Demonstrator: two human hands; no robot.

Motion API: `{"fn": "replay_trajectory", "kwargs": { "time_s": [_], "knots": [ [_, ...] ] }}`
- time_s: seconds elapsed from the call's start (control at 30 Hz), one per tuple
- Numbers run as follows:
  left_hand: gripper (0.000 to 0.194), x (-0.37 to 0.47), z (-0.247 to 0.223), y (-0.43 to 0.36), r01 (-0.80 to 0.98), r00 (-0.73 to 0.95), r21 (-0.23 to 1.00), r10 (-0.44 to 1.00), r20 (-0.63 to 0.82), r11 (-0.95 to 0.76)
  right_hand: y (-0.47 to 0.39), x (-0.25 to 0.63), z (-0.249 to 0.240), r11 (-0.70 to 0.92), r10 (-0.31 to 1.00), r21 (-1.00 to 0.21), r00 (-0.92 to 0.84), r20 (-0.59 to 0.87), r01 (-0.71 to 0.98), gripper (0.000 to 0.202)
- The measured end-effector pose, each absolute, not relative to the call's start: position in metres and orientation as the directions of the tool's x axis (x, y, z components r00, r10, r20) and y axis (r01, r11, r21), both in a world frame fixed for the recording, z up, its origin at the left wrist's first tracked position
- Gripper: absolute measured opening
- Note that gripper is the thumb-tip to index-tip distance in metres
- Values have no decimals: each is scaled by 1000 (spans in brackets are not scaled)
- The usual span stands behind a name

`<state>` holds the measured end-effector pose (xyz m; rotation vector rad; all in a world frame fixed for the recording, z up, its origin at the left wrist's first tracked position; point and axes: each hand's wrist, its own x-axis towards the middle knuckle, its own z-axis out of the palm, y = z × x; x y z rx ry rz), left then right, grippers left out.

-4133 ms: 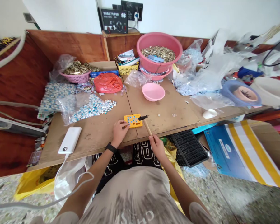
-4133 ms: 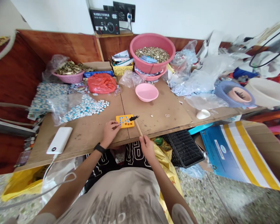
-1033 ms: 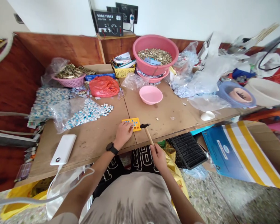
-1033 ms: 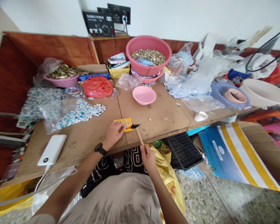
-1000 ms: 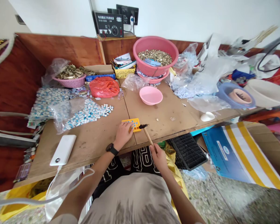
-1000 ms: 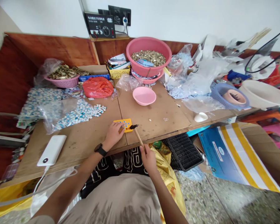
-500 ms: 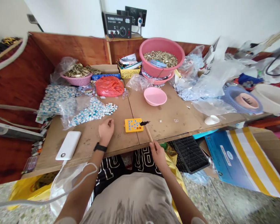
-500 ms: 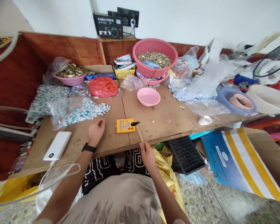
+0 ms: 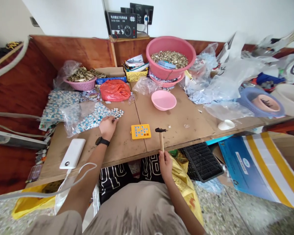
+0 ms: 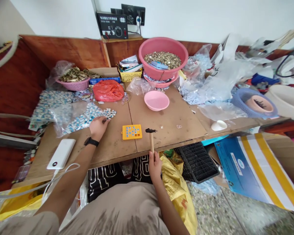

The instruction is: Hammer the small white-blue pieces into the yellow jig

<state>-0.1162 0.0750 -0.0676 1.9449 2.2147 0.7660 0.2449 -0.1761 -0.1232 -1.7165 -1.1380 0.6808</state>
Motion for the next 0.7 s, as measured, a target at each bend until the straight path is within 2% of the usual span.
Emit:
{"fn": "replay_trajectory", "kwargs": {
  "time_s": [0.2,0.5,0.6,0.7],
  "knots": [
    [26,-115,-65,67,954,-96,300,968,234,22,-175,246,-123,-145,919,-909,393,22,390,58],
    [28,-124,-61,55,960,27,266,976,217,-86,-171,240,-119,-155,898,-897,437,46,415,58],
    [20,-118,-58,50,946,-47,324,975,218,-27,-169,237,-118,-168,882,-887,467,60,430,57],
    [17,-85,-58,37,870,-76,490,969,235,-51,-169,236,-116,-176,877,-888,477,54,424,57]
  ]
}}
